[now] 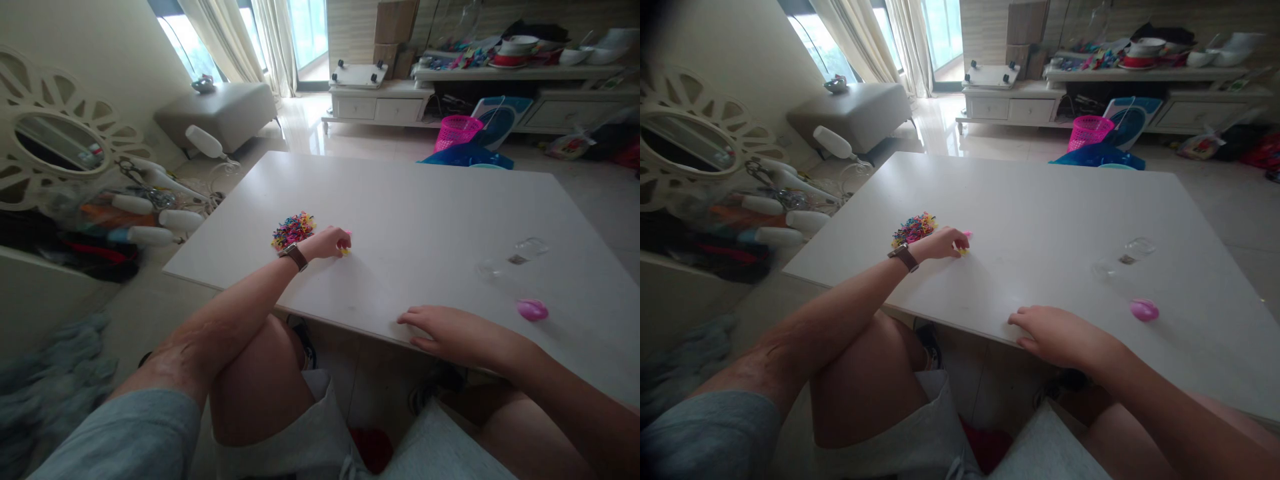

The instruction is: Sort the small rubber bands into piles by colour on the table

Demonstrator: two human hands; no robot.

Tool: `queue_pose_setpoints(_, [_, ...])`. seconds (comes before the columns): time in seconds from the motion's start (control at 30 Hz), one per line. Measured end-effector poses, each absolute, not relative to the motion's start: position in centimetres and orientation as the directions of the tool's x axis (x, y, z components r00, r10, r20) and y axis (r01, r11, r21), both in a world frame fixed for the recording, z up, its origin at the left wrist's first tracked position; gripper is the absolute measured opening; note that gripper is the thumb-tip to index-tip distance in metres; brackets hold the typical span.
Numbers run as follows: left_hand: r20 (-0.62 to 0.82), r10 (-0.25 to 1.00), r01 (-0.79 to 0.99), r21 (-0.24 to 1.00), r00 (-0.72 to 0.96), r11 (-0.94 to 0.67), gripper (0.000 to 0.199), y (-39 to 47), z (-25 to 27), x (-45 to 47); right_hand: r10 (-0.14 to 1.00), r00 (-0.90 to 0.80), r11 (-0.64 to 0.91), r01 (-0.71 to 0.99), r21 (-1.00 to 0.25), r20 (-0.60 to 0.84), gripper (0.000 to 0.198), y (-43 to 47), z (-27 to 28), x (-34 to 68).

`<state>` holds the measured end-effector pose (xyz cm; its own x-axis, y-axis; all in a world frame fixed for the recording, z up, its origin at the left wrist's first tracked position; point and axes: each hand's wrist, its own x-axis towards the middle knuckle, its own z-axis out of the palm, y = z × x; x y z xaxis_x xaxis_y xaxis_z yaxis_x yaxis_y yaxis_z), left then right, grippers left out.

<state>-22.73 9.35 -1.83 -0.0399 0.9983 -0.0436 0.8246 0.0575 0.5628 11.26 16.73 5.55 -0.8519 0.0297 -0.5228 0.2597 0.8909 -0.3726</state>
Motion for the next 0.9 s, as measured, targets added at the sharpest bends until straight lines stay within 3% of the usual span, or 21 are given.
queue_pose_setpoints(0.23, [-0.061, 0.996, 0.819, 0.567, -0.060, 0.084, 0.024, 9.1, -2.1, -22.5, 0.033, -0.855, 0.888, 0.262, -0.377, -0.517, 0.039, 16.7, 5.6, 11.2])
queue_pose_setpoints(0.47, [-0.009, 0.996, 0.867, 0.492, -0.088, 0.081, 0.014, 9.4, -2.3, -21.4, 0.023, -0.866, 0.888, 0.248, -0.388, -0.500, 0.041, 16.9, 5.0, 11.2])
queue_pose_setpoints(0.67, [-0.008, 0.990, 0.833, 0.539, -0.142, 0.124, 0.017, 9.1, -1.5, -21.4, 0.019, -0.906, 0.881, 0.216, -0.421, -0.424, 0.037, 17.4, 4.2, 11.5])
queue_pose_setpoints(0.9, [0.008, 0.986, 0.865, 0.481, -0.168, 0.143, 0.019, 8.8, -1.4, -21.9, 0.016, -0.881, 0.884, 0.233, -0.406, -0.472, 0.040, 17.4, 4.4, 11.5])
